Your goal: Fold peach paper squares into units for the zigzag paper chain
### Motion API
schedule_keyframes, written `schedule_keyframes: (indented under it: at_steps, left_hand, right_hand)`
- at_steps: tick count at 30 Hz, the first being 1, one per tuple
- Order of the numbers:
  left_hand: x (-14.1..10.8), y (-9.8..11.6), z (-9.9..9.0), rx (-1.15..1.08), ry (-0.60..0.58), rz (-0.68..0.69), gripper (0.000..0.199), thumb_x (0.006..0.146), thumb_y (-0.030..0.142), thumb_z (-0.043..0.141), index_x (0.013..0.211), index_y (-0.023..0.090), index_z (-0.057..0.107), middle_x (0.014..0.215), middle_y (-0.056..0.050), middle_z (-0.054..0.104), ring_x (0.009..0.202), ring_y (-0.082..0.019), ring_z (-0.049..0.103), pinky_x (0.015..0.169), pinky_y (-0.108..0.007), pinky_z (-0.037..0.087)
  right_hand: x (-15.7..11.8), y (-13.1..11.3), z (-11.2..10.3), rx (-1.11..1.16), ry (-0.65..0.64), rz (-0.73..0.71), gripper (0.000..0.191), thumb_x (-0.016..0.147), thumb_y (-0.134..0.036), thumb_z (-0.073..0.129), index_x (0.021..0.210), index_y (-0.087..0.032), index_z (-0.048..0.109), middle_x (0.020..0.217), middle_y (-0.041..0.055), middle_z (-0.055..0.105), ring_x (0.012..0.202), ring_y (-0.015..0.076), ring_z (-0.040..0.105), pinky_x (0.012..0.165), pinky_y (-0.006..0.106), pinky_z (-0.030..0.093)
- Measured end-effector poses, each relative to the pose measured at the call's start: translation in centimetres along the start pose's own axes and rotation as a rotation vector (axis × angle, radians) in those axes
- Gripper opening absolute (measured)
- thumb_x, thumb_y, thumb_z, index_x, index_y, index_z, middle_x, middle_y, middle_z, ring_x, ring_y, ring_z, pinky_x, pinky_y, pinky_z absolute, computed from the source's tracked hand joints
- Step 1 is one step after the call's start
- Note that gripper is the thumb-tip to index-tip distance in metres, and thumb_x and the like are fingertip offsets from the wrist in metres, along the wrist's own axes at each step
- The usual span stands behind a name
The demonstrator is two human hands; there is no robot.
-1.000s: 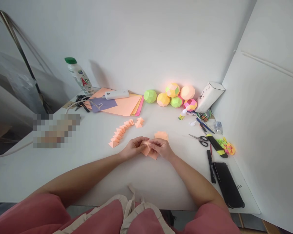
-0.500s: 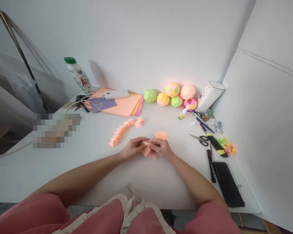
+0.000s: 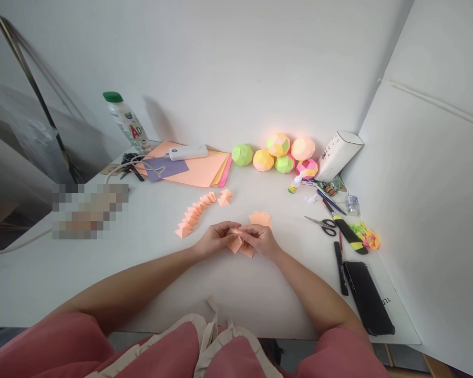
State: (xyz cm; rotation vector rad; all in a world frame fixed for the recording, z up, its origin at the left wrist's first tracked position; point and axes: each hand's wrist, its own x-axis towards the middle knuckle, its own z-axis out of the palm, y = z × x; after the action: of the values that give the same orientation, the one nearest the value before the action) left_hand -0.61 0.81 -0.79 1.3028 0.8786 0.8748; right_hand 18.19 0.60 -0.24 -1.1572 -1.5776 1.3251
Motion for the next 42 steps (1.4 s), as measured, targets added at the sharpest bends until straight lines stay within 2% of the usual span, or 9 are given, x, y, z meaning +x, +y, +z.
schedule_keyframes:
  at_steps: [8,14,29,42]
  left_hand:
    - [0.07,0.00,-0.10,-0.036,0.001,0.013,0.040,0.072,0.041,0.064,0.105,0.018,0.060,0.095,-0.007,0.065,0.089,-0.021,0.060,0.081,-0.036,0.045]
    - [0.15,-0.20,-0.08,-0.067,0.004,0.008,0.041,0.072,0.042,0.065,0.104,0.018,0.061,0.092,-0.006,0.066,0.087,-0.020,0.060,0.079,-0.034,0.046]
    - [0.25,-0.51,-0.09,-0.045,-0.001,0.018,0.037,0.073,0.041,0.064,0.102,0.018,0.061,0.089,-0.005,0.064,0.084,-0.018,0.059,0.076,-0.032,0.046]
    - [0.21,-0.25,-0.01,-0.043,0.005,0.013,0.036,0.073,0.040,0.064,0.102,0.018,0.062,0.085,-0.004,0.063,0.082,-0.018,0.058,0.076,-0.032,0.046]
  right_hand:
    - [0.09,0.08,-0.17,0.036,-0.017,0.011,0.020,0.074,-0.031,0.064,0.090,-0.020,0.069,0.088,0.0038,0.070,0.076,0.0153,0.065,0.063,0.026,0.052]
    - [0.12,0.17,-0.21,0.037,-0.016,0.020,0.021,0.073,-0.033,0.065,0.088,-0.019,0.070,0.080,0.0037,0.070,0.067,0.0147,0.064,0.058,0.026,0.052]
    - [0.10,-0.04,-0.11,-0.016,-0.005,-0.020,0.020,0.074,-0.033,0.064,0.086,-0.020,0.071,0.086,0.0048,0.071,0.075,0.0168,0.065,0.064,0.028,0.053]
    - [0.06,-0.22,0.00,-0.029,-0.013,-0.024,0.020,0.074,-0.034,0.063,0.086,-0.020,0.070,0.086,0.0051,0.070,0.074,0.0166,0.065,0.061,0.027,0.053]
